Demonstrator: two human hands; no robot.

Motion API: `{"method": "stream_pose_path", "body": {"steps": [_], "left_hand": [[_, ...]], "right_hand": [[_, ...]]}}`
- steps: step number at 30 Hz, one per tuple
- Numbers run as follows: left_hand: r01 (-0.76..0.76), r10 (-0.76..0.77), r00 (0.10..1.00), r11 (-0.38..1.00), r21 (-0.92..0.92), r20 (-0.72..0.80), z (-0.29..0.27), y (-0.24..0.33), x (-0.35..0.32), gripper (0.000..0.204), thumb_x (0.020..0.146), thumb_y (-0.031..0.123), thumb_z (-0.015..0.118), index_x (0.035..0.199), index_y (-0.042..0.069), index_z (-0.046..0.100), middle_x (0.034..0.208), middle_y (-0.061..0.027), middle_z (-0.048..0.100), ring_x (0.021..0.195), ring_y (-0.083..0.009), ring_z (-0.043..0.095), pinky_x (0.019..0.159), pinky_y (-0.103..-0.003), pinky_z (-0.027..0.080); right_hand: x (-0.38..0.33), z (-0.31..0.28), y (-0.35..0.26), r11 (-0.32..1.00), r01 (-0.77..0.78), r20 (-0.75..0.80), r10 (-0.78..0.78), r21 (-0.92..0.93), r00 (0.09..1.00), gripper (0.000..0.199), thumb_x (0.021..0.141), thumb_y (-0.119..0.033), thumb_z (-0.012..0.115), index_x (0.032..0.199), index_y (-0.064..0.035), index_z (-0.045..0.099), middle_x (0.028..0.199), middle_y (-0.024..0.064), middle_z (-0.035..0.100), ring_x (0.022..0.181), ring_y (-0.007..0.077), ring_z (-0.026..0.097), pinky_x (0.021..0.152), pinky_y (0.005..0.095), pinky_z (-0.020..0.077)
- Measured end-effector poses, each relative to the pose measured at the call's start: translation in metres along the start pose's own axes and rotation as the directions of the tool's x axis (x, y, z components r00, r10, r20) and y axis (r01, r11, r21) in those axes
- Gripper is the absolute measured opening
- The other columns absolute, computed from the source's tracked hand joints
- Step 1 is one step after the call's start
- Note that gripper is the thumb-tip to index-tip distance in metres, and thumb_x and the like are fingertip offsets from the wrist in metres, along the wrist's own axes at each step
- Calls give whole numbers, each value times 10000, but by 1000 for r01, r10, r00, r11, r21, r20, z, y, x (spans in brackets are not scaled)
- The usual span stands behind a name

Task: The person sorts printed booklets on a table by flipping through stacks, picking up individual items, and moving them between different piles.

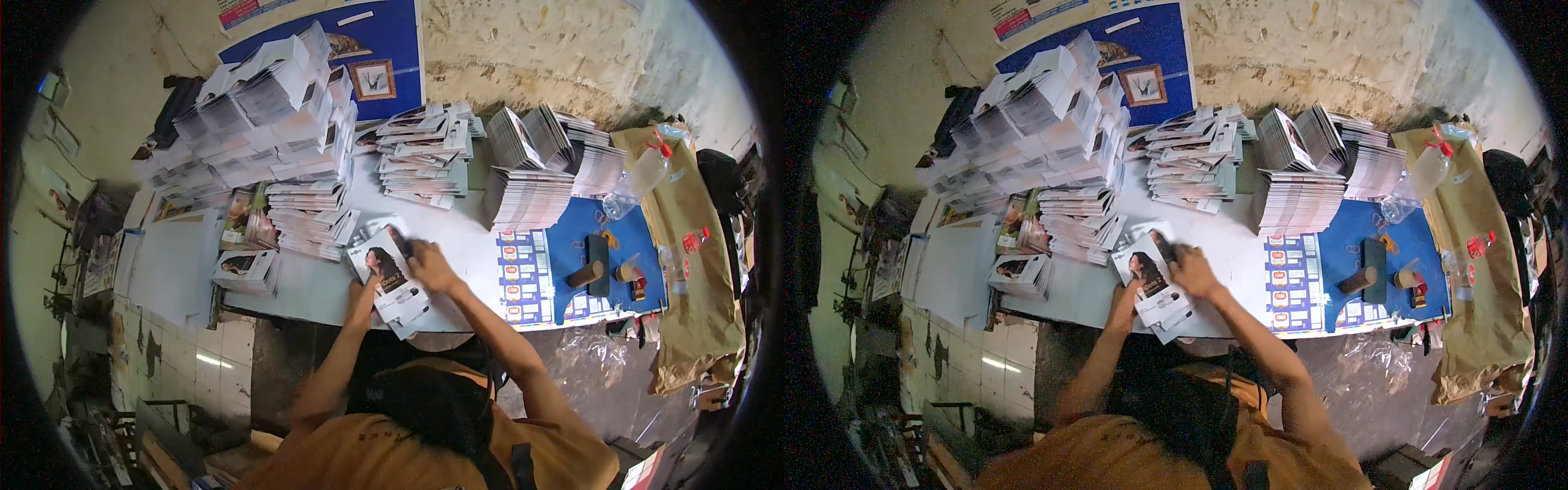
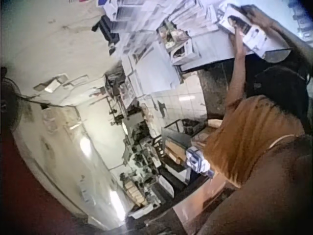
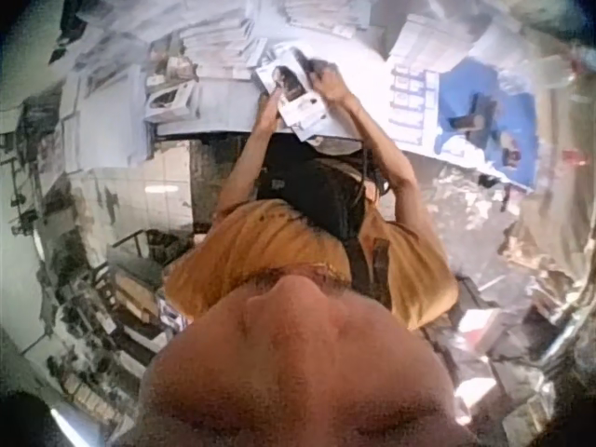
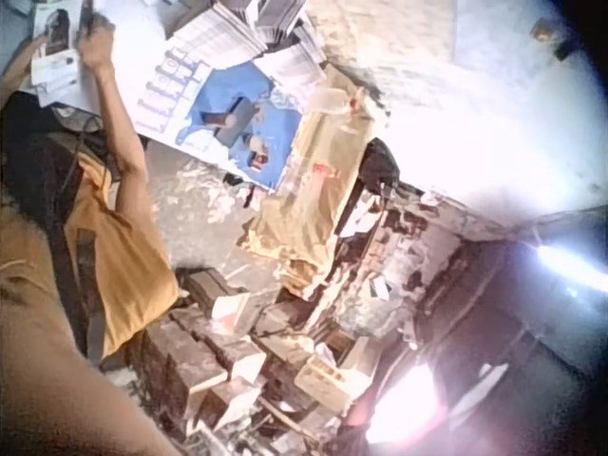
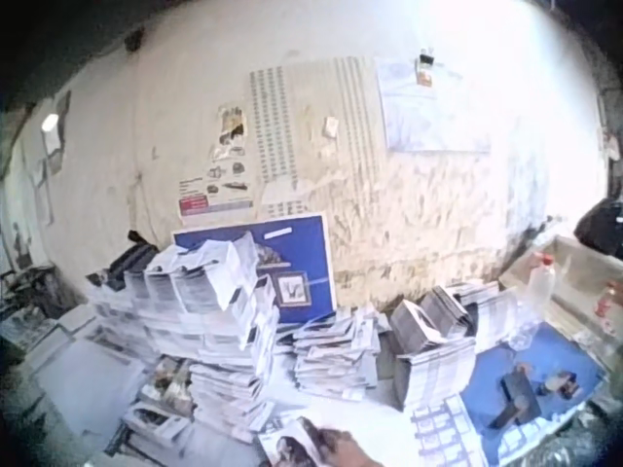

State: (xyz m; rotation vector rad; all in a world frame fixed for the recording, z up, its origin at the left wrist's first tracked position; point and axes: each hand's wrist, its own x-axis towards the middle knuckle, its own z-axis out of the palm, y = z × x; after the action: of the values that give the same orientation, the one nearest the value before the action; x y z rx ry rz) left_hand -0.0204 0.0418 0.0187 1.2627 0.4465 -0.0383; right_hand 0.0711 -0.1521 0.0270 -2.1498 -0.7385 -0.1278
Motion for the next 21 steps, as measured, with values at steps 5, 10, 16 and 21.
{"method": "stream_pose_path", "body": {"steps": [5, 10, 16, 21], "left_hand": [[-71, 71, 997, 997, 33, 10, 29, 28, -11, 473, 888, 212, 722, 1275, 13, 537, 1083, -87, 645, 913, -171, 647, 781, -315, 539], [-523, 496, 848, 840, 147, 186, 45, 44, -25, 367, 864, 84, 729, 1190, -14, 592, 1095, -85, 654, 953, -153, 616, 831, -302, 502], [-530, 389, 734, 841, 110, 557, 45, 40, -22, 495, 794, 10, 727, 1253, -3, 543, 1104, -79, 634, 957, -148, 624, 843, -303, 537], [-532, 501, 742, 845, -64, 446, 53, -17, -14, 428, 771, 33, 749, 1165, 1, 587, 978, -77, 659, 904, -166, 623, 800, -325, 497]], "right_hand": [[-21, 1, -17, 798, -321, 56, 342, 510, 938, 551, 926, -226, 464, 1401, 49, 426, 1261, 262, 573, 1174, 370, 555, 1045, 412, 389], [-26, -63, -58, 618, -306, 154, 287, 724, 945, 669, 861, -125, 574, 1473, 7, 338, 1225, 134, 578, 1067, 201, 561, 956, 321, 445], [-59, -66, -37, 822, -131, -27, 175, 554, 984, 804, 777, -57, 635, 1497, 14, 285, 1305, 167, 553, 1236, 242, 505, 1051, 345, 393], [-71, -32, -36, 592, -120, -50, 263, 797, 964, 818, 824, -28, 592, 1532, 10, 184, 1361, 178, 504, 1257, 237, 486, 1064, 354, 389]]}}
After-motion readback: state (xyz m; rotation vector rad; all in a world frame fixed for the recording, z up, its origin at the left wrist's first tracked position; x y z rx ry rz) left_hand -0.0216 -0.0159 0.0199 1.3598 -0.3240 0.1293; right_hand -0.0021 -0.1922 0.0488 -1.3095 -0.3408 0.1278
